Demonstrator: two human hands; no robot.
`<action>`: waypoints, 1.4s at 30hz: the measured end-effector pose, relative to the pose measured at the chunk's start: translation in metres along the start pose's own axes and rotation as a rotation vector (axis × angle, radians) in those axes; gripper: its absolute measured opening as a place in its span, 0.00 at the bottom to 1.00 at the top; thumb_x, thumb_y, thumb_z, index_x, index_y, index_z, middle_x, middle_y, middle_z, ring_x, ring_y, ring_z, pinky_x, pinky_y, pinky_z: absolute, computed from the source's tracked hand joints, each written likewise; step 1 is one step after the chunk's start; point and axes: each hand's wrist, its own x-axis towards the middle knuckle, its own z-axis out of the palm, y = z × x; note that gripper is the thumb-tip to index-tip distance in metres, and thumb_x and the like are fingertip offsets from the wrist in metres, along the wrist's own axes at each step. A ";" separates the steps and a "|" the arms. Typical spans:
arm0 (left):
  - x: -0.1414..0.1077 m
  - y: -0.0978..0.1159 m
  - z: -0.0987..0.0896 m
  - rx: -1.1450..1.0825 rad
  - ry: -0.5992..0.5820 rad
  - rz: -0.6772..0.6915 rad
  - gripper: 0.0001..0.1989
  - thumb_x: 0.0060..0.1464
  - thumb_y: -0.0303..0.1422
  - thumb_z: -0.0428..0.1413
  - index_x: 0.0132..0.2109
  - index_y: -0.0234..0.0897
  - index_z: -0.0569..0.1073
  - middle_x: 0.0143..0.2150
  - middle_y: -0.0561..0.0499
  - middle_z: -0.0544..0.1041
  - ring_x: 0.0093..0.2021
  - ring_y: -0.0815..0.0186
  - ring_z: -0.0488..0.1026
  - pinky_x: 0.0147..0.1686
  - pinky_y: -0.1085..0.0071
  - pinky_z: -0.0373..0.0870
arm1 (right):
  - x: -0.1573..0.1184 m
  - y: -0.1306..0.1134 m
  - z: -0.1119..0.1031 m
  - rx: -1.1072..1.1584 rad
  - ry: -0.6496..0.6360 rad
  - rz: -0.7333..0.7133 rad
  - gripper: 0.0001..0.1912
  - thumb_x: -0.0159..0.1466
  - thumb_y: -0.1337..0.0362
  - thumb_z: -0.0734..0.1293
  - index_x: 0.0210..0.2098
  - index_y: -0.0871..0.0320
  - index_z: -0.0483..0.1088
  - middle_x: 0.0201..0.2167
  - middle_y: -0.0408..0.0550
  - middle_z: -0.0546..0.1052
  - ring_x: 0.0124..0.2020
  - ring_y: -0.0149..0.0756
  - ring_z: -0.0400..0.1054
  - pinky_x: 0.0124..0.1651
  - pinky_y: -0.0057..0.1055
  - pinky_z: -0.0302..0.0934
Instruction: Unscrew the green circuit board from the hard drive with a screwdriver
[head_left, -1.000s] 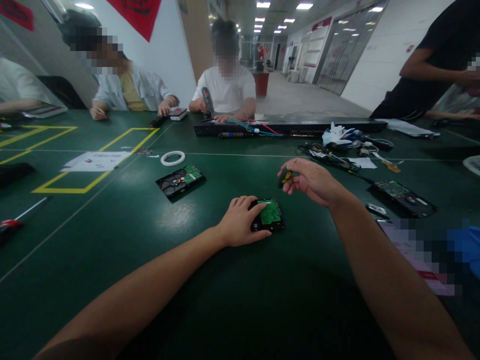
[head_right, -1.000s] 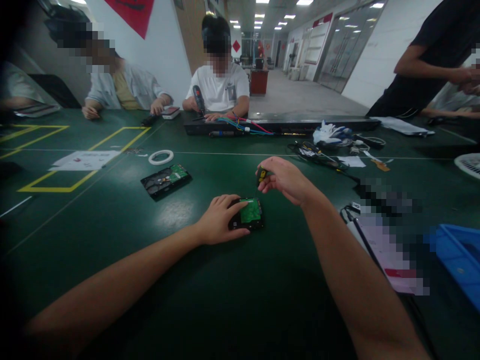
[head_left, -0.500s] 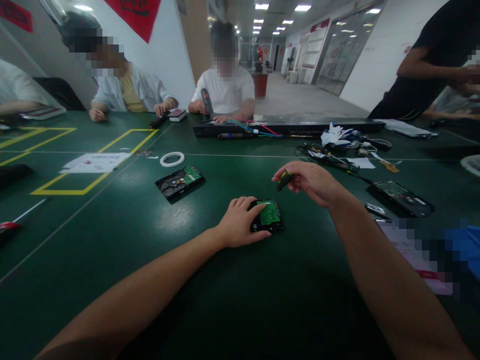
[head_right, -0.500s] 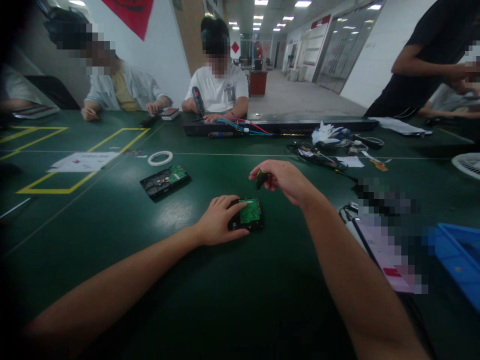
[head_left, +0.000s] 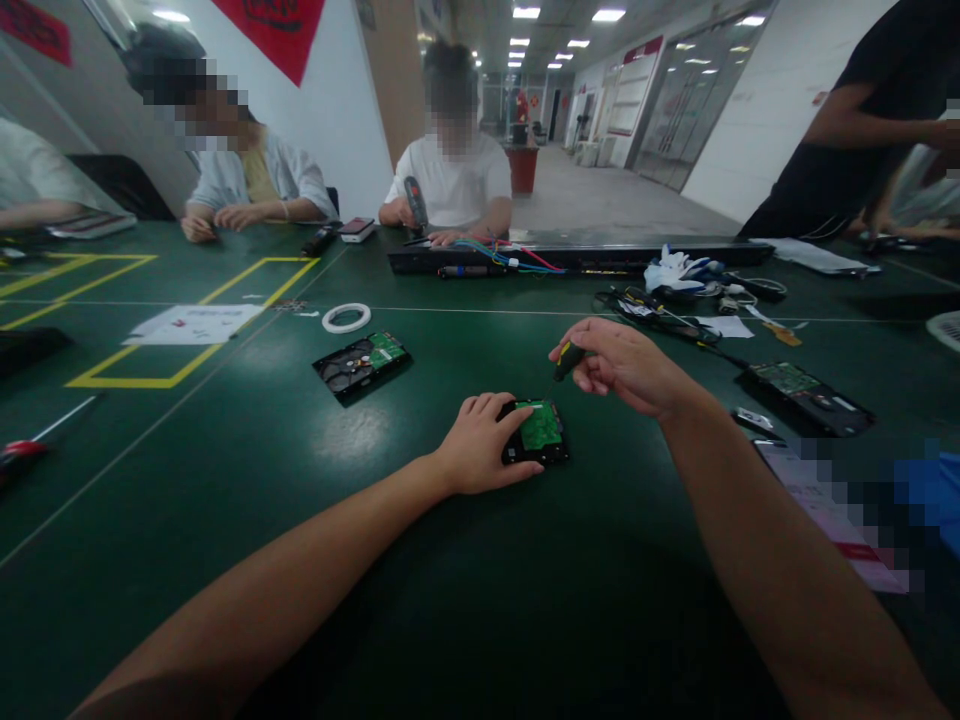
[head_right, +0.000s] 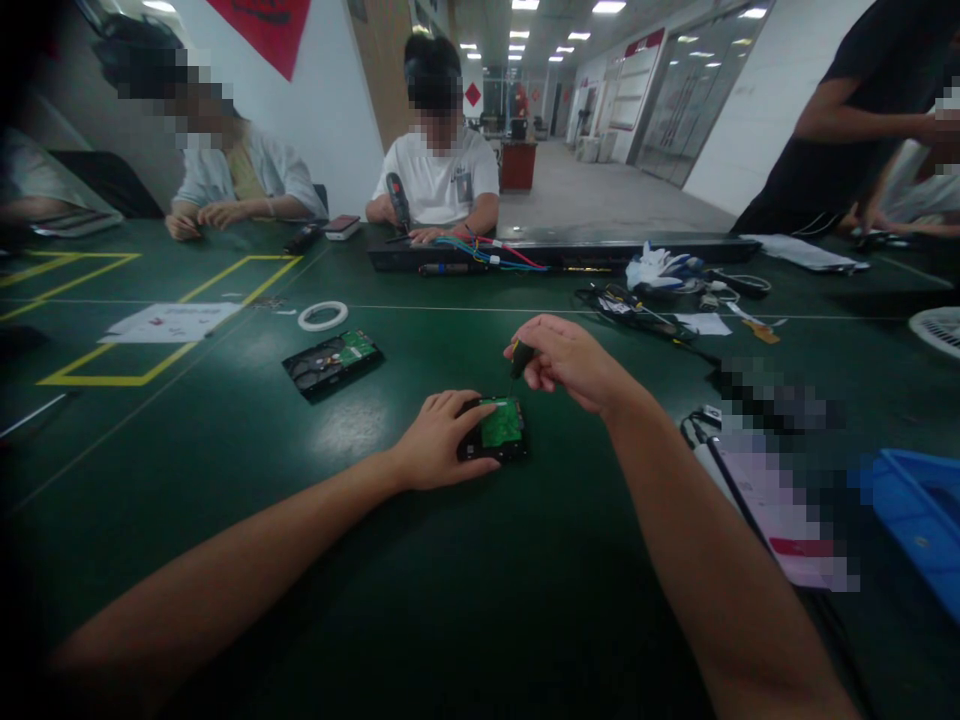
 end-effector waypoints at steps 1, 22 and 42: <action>0.000 0.000 0.000 -0.002 -0.001 -0.001 0.44 0.61 0.63 0.57 0.74 0.42 0.64 0.68 0.35 0.66 0.67 0.41 0.64 0.65 0.41 0.61 | 0.000 0.000 0.000 0.004 -0.009 -0.004 0.08 0.65 0.58 0.71 0.38 0.55 0.70 0.41 0.55 0.82 0.22 0.31 0.66 0.19 0.30 0.52; 0.000 -0.001 0.001 -0.012 0.004 -0.003 0.44 0.60 0.63 0.58 0.74 0.43 0.63 0.69 0.36 0.66 0.67 0.41 0.64 0.65 0.41 0.61 | 0.003 0.004 -0.005 -0.013 -0.020 -0.005 0.07 0.67 0.60 0.68 0.38 0.56 0.77 0.41 0.52 0.82 0.28 0.33 0.66 0.26 0.30 0.61; 0.000 -0.001 0.002 -0.022 0.003 -0.005 0.44 0.60 0.63 0.58 0.74 0.43 0.64 0.69 0.36 0.66 0.67 0.40 0.63 0.65 0.40 0.61 | 0.001 0.002 -0.004 0.016 -0.030 0.014 0.06 0.69 0.59 0.70 0.41 0.55 0.74 0.43 0.54 0.83 0.29 0.34 0.70 0.27 0.30 0.65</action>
